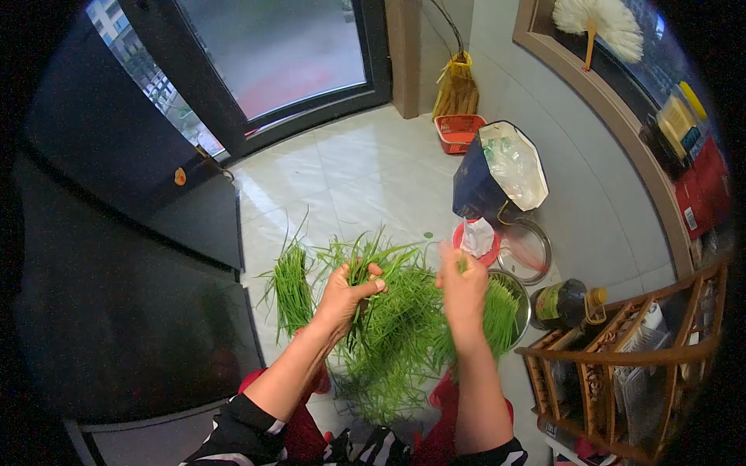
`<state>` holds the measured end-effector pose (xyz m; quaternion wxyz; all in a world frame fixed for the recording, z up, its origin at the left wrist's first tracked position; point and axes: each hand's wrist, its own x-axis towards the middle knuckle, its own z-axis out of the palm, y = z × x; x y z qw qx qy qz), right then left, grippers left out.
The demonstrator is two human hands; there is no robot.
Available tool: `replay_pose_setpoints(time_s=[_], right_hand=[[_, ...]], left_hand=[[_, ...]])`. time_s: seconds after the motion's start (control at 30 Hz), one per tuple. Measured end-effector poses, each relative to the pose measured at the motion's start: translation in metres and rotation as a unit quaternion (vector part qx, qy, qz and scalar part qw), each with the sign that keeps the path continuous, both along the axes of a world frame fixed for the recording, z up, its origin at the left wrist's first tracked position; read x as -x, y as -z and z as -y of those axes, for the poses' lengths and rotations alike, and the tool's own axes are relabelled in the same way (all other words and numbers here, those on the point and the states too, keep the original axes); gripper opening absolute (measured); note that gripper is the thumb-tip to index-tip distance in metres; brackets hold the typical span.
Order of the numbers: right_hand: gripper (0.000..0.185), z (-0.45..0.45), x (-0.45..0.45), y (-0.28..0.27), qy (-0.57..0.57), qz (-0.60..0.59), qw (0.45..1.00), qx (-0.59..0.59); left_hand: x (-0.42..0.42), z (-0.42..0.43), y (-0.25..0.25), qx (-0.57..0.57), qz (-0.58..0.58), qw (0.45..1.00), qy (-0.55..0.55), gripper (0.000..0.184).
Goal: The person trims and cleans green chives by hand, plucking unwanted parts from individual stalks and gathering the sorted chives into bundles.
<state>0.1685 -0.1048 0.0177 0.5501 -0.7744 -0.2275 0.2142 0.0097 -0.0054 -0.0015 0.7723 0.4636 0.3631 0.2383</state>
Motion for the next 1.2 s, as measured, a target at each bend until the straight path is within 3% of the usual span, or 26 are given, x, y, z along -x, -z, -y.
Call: replay_pose_setpoints(time_s=[0.1,0.2,0.53,0.63,0.73,0.87,1.07,1.2], right_hand=[[0.025,-0.009,0.022,0.002,-0.037,-0.015,0.998,-0.045],[0.028,-0.012,0.030,0.004,-0.086,0.003,0.996,0.006],[0.029,-0.009,0.028,-0.001,-0.076,0.028,0.997,0.009],[0.033,-0.005,0.016,-0.009,-0.013,-0.014,1.000,0.003],[0.034,0.004,-0.002,-0.011,-0.059,-0.223,0.963,-0.138],[0.033,0.007,0.002,-0.018,-0.095,-0.257,0.943,-0.190],[0.027,0.005,0.007,-0.025,-0.181,-0.329,0.912,-0.168],[0.021,0.006,0.003,-0.021,-0.163,-0.288,0.929,-0.165]], left_hand=[[-0.003,0.002,0.000,-0.004,0.003,1.000,0.002,0.024],[-0.009,0.010,0.000,-0.012,0.023,0.999,0.020,0.024],[-0.013,0.012,0.003,0.000,0.054,0.998,0.026,0.020],[-0.010,0.008,-0.007,0.011,0.039,0.999,0.036,0.015],[-0.009,0.007,-0.006,0.014,0.020,0.998,0.054,0.013],[-0.009,0.006,-0.006,0.005,0.010,0.998,0.063,0.016],[-0.008,0.006,-0.004,-0.007,-0.004,0.996,0.084,0.023],[-0.008,0.005,-0.003,0.009,0.013,0.996,0.085,0.025]])
